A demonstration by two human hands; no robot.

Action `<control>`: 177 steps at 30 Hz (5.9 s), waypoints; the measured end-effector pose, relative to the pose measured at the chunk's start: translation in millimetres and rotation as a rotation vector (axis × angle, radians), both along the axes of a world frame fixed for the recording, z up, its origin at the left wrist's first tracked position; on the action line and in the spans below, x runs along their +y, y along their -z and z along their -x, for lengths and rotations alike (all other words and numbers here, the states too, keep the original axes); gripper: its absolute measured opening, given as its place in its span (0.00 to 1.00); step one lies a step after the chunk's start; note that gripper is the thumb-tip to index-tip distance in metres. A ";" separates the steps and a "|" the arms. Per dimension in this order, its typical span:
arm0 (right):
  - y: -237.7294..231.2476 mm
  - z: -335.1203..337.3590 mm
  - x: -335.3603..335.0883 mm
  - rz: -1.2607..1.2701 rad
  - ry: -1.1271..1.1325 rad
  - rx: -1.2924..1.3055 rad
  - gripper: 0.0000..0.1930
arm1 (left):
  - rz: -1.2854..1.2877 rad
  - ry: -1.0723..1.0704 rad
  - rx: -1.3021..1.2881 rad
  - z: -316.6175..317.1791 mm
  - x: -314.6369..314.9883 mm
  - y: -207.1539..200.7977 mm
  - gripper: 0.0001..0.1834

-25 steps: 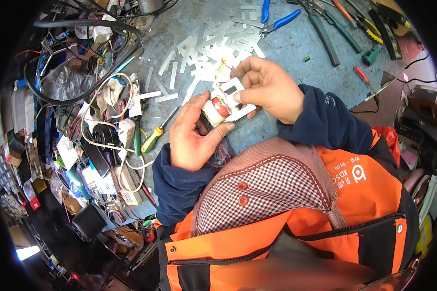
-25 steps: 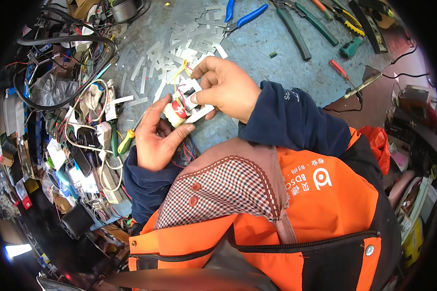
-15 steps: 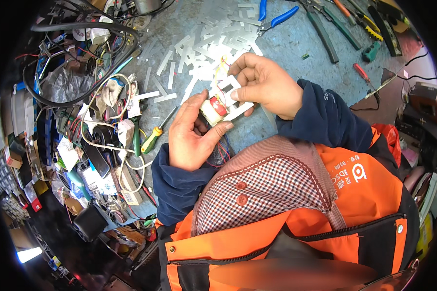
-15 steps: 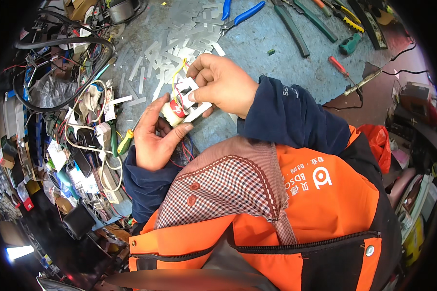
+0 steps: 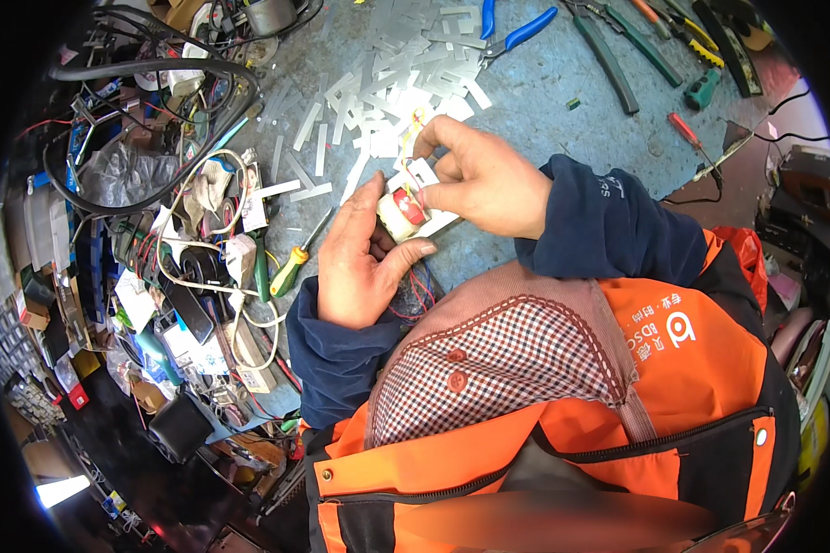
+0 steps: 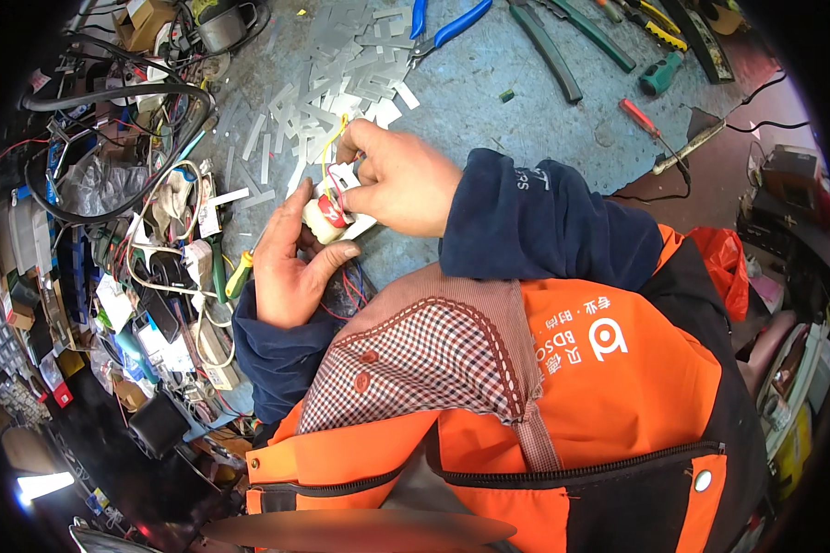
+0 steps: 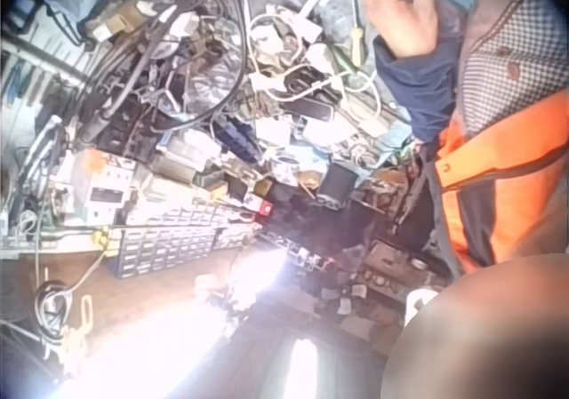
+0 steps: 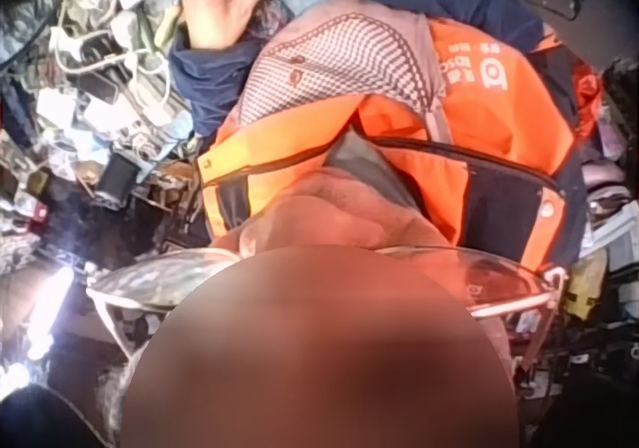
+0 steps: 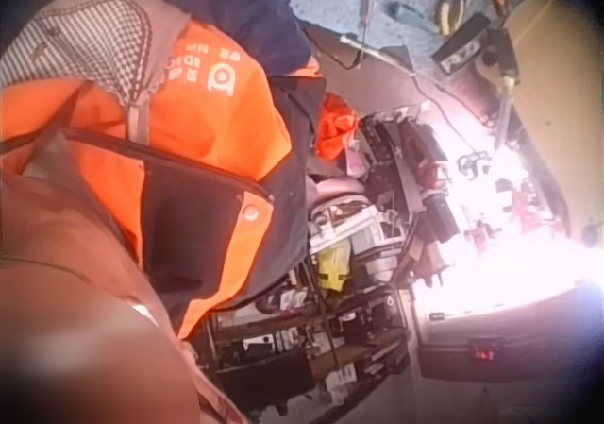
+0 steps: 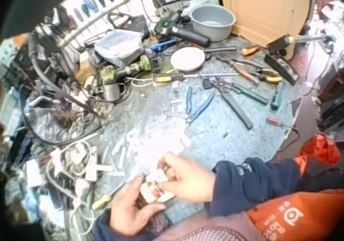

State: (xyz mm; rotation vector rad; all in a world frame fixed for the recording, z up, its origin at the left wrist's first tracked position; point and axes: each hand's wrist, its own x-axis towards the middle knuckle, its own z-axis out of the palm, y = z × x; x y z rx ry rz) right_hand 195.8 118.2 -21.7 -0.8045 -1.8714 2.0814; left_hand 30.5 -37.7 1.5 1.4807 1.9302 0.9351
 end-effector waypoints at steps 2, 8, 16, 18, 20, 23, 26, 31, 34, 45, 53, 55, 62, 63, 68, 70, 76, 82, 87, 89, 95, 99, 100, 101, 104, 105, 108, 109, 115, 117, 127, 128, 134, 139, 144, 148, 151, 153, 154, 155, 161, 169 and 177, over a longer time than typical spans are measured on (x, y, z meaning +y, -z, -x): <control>0.5 0.2 1.6 -0.116 -0.033 0.018 0.18 | -0.019 0.034 0.045 0.1 1.0 -1.3 0.46; -2.9 -4.6 7.0 -0.006 -0.098 0.059 0.19 | -0.021 0.053 0.042 0.0 0.7 -2.9 0.45; 3.9 -7.2 5.8 -0.222 -0.191 0.120 0.27 | 0.078 0.031 -0.114 3.5 -6.0 1.5 0.42; 3.2 -8.9 6.6 -0.129 -0.203 0.135 0.30 | 0.094 0.041 -0.118 3.6 -5.1 0.0 0.42; 2.8 -10.2 7.5 -0.153 -0.212 0.158 0.31 | 0.112 0.051 -0.103 4.2 -3.8 -3.4 0.42; -0.1 -7.1 7.3 -0.335 -0.242 0.165 0.30 | 0.138 0.060 -0.065 5.0 -2.3 -10.2 0.42; -14.4 -0.7 8.2 -0.384 -0.281 0.089 0.25 | 0.173 0.070 -0.043 5.7 -1.0 -15.8 0.42; -18.2 -0.6 8.2 -0.490 -0.272 0.002 0.28 | 0.152 -0.016 -0.455 45.0 13.8 -44.2 0.36; -6.9 2.3 6.0 -0.373 -0.248 0.070 0.29 | 0.042 0.011 0.048 85.9 68.3 -35.7 0.31; 3.2 1.6 5.5 -0.326 -0.259 0.080 0.29 | 0.282 0.177 0.512 130.3 148.4 1.9 0.42; -8.6 0.0 6.0 -0.351 -0.271 0.073 0.30 | 0.095 -0.041 -0.270 142.7 128.0 -5.8 0.17; -15.5 1.5 7.5 -0.350 -0.296 0.018 0.30 | -0.065 -0.198 -0.190 134.6 115.6 -21.0 0.14; -15.9 0.6 2.6 -0.412 -0.295 0.030 0.32 | -0.157 -0.288 0.153 147.4 74.6 -16.0 0.12; -16.6 0.9 2.1 -0.429 -0.288 0.030 0.32 | -0.151 -0.297 0.190 147.4 70.4 -17.1 0.12; -16.3 2.5 2.8 -0.318 -0.293 -0.019 0.30 | -0.323 -0.323 0.306 142.8 58.2 -21.9 0.12; -17.6 1.7 4.2 -0.323 -0.308 -0.058 0.30 | -0.243 -0.424 -0.175 145.4 55.9 -25.0 0.12; -20.8 1.9 1.5 -0.283 -0.276 -0.019 0.31 | -0.291 -0.434 -0.232 115.5 39.2 -22.1 0.21; -16.0 2.3 0.6 -0.274 -0.294 -0.054 0.34 | 0.105 -0.259 -0.745 60.8 -6.8 -13.4 0.20; -11.5 2.1 -0.3 -0.281 -0.278 -0.048 0.34 | 0.065 -0.285 -0.927 35.2 -14.7 12.0 0.19; -11.4 2.3 -0.5 -0.286 -0.272 -0.042 0.34 | 0.037 -0.285 -0.934 35.3 -15.4 13.3 0.19; -3.8 1.1 -0.6 -0.243 -0.263 -0.013 0.35 | 0.062 -0.298 -0.825 28.4 -12.2 10.5 0.16; 10.1 -0.2 0.9 -0.221 -0.248 0.058 0.36 | 0.099 -0.266 -0.749 28.9 -11.9 5.9 0.15; 9.1 0.1 0.4 -0.213 -0.248 0.054 0.36 | 0.108 -0.253 -0.743 31.4 -13.1 6.9 0.14; 8.4 0.7 0.1 -0.208 -0.250 0.050 0.37 | 0.114 -0.241 -0.738 34.1 -14.4 8.8 0.14; 5.7 1.5 -1.9 -0.168 -0.242 0.040 0.37 | 0.126 -0.208 -0.768 36.8 -14.7 6.5 0.14; 5.0 1.6 -2.1 -0.164 -0.239 0.037 0.37 | 0.135 -0.206 -0.778 35.8 -13.7 5.0 0.14; 2.8 1.7 -2.3 -0.160 -0.246 0.016 0.37 | 0.138 -0.230 -0.852 27.7 -9.0 9.5 0.14; 1.8 1.6 -2.2 -0.158 -0.254 0.010 0.37 | 0.097 -0.239 -0.754 24.0 -7.8 13.1 0.14; -5.1 -2.8 -0.4 -0.217 -0.316 -0.021 0.34 | -0.094 -0.193 -0.168 10.9 -8.0 18.8 0.13; -8.6 -4.7 1.3 -0.303 -0.348 -0.043 0.34 | -0.018 -0.111 -0.134 15.1 -7.7 9.5 0.17; -37.4 0.5 3.8 -0.664 -0.508 -0.127 0.42 | 0.122 0.019 -0.484 20.0 -11.2 12.5 0.38; -34.9 0.4 4.2 -0.659 -0.501 -0.098 0.42 | 0.021 -0.007 -0.518 15.1 -7.7 14.9 0.37; -61.2 -3.0 37.6 -0.529 -0.500 -0.199 0.27 | 0.096 -0.021 0.156 11.4 1.9 -27.6 0.35; -35.3 51.5 147.1 -1.251 -0.085 -0.184 0.20 | -0.118 0.067 0.189 21.2 4.4 -11.1 0.34; 5.6 87.1 204.9 -1.455 -0.339 -0.139 0.21 | -0.039 0.058 -0.035 18.6 2.3 -9.1 0.33; -37.9 87.3 195.0 -1.340 -0.390 -0.303 0.14 | -0.006 0.060 -0.076 17.5 6.4 -10.0 0.35; -51.1 66.4 176.9 -1.132 -0.136 -0.161 0.10 | 0.033 0.031 -0.089 18.8 2.7 -8.0 0.35; -46.0 20.4 178.3 -0.959 -0.146 -0.042 0.16 | 0.019 0.033 -0.131 17.1 3.8 -7.0 0.35; -75.2 8.4 141.8 -0.671 -0.201 -0.116 0.13 | 0.023 0.021 -0.149 17.3 2.8 -6.3 0.36; -68.4 -7.6 113.0 -0.530 -0.147 -0.015 0.15 | 0.031 0.019 -0.145 16.7 4.4 -7.3 0.36; -22.1 -43.8 21.0 0.312 -0.070 -0.089 0.19 | -0.004 0.066 -0.053 15.8 5.5 -9.2 0.37; -8.1 -16.8 8.5 0.382 -0.040 -0.009 0.20 | 0.028 0.055 -0.109 13.6 6.3 -10.4 0.37; -15.9 -14.2 4.5 0.352 -0.095 -0.051 0.30 | -0.001 0.046 -0.118 11.2 5.9 -9.8 0.38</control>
